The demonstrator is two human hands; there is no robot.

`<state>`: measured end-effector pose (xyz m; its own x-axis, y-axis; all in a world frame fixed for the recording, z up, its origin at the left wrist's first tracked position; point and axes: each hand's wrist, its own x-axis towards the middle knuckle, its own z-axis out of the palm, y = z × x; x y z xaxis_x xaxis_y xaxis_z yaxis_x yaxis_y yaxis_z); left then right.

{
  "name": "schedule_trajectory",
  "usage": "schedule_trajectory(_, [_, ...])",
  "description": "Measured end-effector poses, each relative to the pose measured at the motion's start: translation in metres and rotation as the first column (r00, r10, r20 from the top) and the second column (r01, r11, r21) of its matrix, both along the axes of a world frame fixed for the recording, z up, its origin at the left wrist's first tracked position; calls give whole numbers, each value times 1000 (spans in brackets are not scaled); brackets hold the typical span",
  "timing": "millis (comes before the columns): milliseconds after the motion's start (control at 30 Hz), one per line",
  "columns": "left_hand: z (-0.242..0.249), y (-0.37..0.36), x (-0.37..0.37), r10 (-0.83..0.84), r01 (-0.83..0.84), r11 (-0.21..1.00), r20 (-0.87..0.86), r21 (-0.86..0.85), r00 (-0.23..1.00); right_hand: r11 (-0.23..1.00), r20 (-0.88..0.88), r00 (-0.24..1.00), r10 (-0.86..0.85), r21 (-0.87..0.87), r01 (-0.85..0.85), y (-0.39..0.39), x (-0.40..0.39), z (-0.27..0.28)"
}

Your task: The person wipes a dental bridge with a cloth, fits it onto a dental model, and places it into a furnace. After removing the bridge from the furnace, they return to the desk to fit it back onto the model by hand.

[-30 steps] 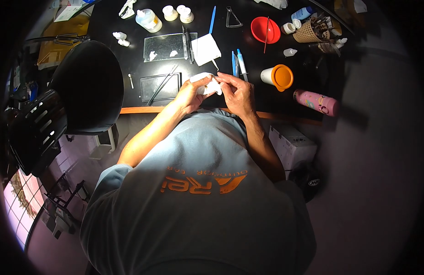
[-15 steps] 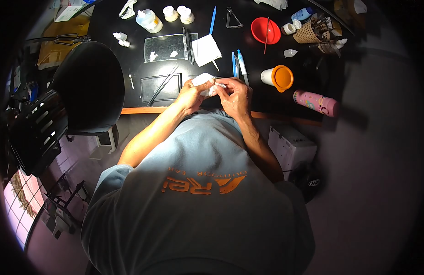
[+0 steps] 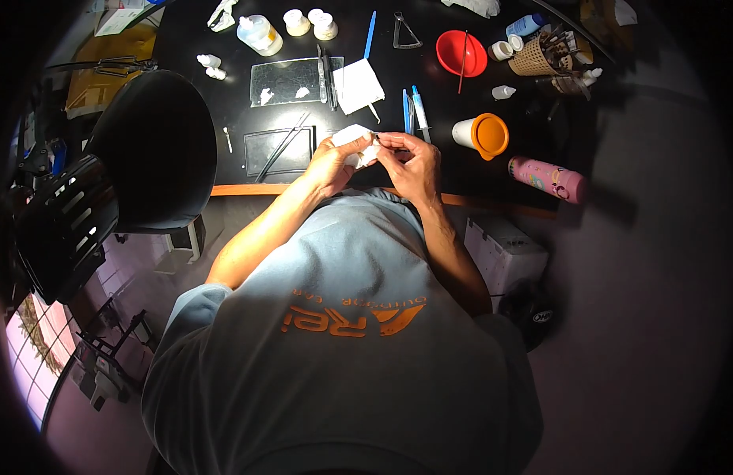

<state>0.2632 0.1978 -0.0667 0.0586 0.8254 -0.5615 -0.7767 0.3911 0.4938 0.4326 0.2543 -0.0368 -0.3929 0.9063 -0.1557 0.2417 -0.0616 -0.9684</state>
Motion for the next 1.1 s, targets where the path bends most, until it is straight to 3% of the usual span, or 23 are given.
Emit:
schedule_trajectory(600, [0,0,-3,-21,21,1000,81,-2,996,1000,-1,1000,-28,13,28,-1,5,-15])
schedule_trajectory(700, [2,0,-3,-12,14,1000,105,-20,994,998,56,998,-39,45,36,-2,3,-11])
schedule_trajectory(800, [0,-1,0,-28,31,999,71,-34,997,982,120,992,-32,189,9,-2,-1,-9])
schedule_trajectory(900, [-7,-3,1,-55,57,998,57,-35,997,981,202,979,-10,192,-30,-5,-5,5])
schedule_trajectory(1100, [-8,-5,2,-83,86,994,55,-62,995,990,29,999,-13,-139,17,-4,5,-23])
